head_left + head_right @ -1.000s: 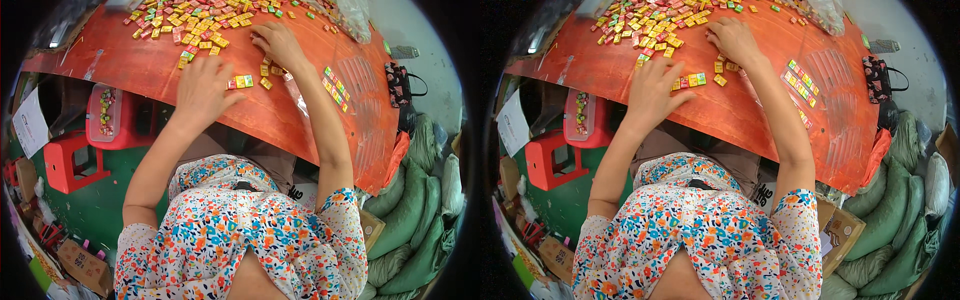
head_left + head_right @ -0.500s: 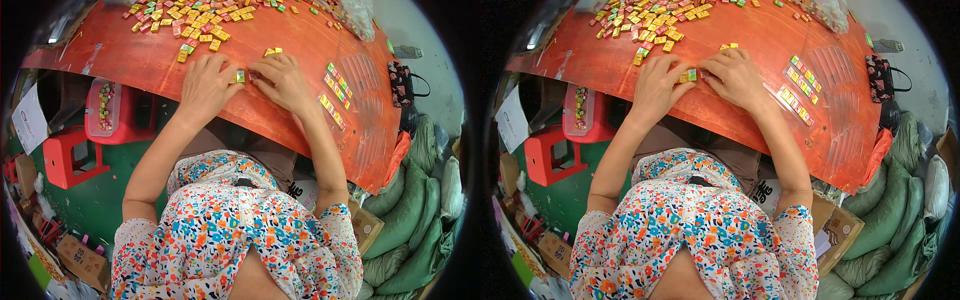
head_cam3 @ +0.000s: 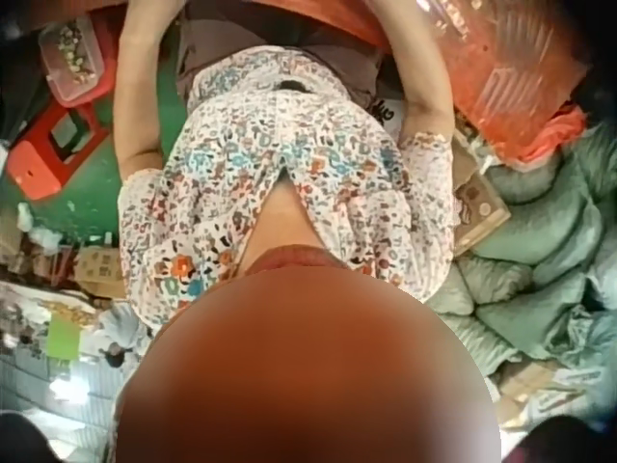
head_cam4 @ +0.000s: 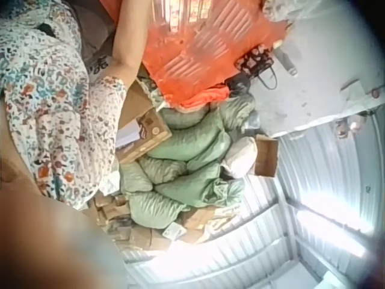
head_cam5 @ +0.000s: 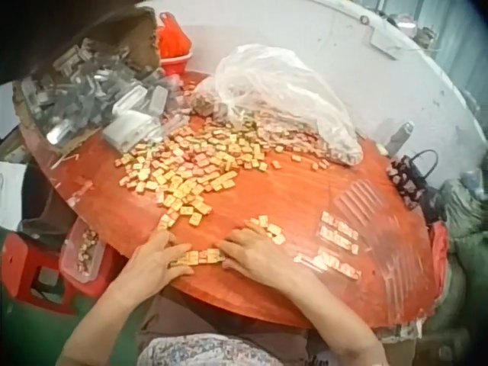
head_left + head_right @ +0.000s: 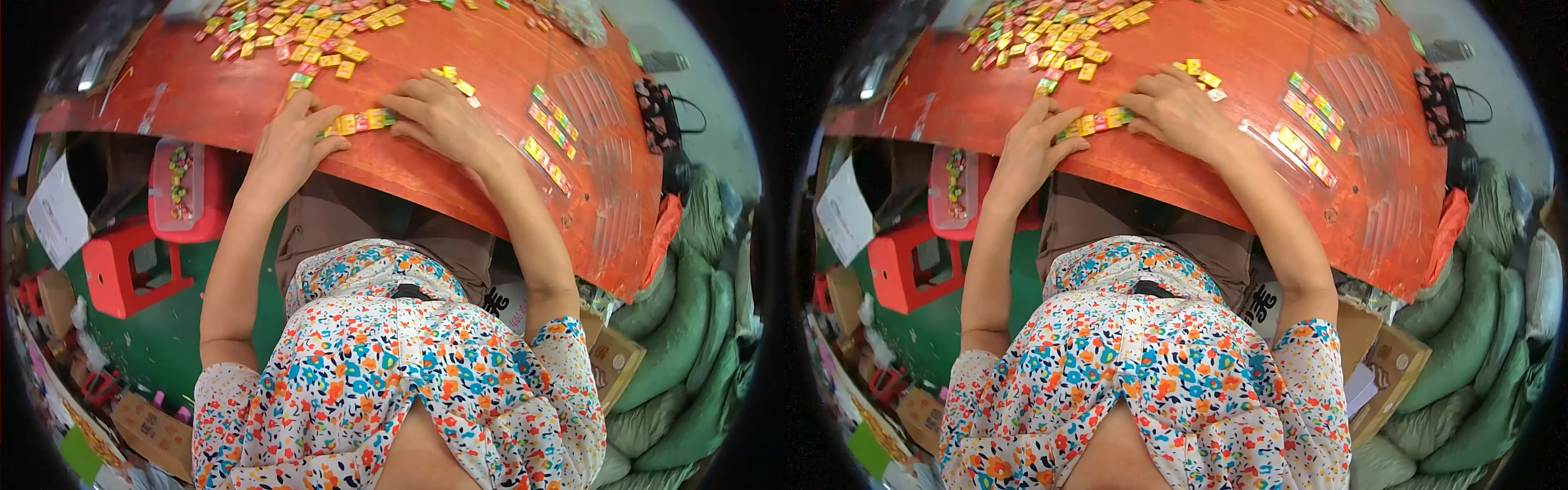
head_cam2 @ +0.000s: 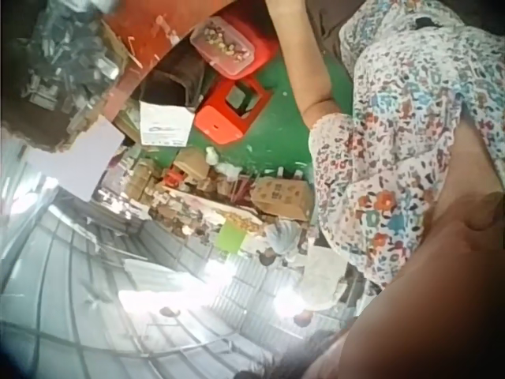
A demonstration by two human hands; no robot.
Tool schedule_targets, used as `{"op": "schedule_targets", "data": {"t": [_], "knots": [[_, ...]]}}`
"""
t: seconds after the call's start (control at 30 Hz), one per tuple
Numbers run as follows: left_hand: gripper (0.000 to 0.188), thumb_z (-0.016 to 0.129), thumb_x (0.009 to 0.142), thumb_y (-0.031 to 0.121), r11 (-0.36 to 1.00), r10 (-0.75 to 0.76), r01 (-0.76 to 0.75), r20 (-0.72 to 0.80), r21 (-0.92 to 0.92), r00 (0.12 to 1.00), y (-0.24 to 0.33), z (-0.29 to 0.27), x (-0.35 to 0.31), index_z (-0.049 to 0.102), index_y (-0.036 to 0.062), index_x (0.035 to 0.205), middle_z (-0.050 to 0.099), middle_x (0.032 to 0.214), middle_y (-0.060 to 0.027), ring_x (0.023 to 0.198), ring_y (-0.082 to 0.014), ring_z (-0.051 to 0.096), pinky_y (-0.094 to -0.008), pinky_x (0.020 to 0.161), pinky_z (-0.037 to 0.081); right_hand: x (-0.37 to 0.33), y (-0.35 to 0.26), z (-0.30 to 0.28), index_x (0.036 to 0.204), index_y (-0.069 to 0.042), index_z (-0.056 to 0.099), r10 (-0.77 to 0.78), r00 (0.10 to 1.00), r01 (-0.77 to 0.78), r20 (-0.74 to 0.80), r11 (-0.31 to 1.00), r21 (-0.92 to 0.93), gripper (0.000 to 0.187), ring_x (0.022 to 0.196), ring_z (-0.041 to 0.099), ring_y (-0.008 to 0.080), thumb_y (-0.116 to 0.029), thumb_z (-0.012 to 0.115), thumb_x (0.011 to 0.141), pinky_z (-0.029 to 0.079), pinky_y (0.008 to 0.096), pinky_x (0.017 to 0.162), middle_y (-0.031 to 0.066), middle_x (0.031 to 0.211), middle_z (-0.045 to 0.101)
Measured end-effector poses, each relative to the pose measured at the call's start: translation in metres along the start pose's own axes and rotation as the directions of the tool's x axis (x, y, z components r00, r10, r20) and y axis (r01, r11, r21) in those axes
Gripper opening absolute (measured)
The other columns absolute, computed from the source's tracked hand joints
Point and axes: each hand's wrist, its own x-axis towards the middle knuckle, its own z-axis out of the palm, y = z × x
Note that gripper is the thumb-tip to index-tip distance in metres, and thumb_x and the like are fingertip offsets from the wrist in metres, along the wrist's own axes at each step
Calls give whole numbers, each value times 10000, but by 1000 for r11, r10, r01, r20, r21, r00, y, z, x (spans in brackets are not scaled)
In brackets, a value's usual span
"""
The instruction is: Organizing small colorful toy tiles into plastic trays and placing them into a shipping box.
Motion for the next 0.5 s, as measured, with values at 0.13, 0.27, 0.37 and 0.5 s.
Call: {"op": "schedule_targets", "data": {"t": [0.13,0.27,0.37,0.5], "knots": [[286,746,777,164,998,-41,41,13,-42,999,5,6,2,685,29,1021,581,886,-122,824,-308,607,-406,742,488,-4,-5,5,1077,-69,660,55,999,-54,2,998,-44,317,940,596,274,-201,709,792,411,452,990,99,974,623],[262,737,793,156,999,8,-5,82,-43,997,32,4,9,690,34,1019,590,901,-115,796,-268,618,-380,707,496,-36,-27,-11,1005,-69,654,115,984,-126,-137,989,-78,243,931,585,274,-196,695,802,417,442,955,97,937,608],[253,734,802,168,984,123,-106,113,-142,986,56,23,28,693,43,1019,591,900,-107,772,-259,619,-368,679,499,-74,-30,-27,1009,-70,651,218,952,-241,-216,967,-86,239,901,578,282,-200,689,811,411,437,948,93,911,596],[235,722,815,212,922,316,-275,123,-273,941,83,64,60,698,63,995,591,935,-94,824,-274,619,-396,706,506,-126,-33,-55,1039,-51,662,391,884,-420,-255,905,-66,257,827,576,269,-159,705,810,457,390,820,92,871,582]]}}
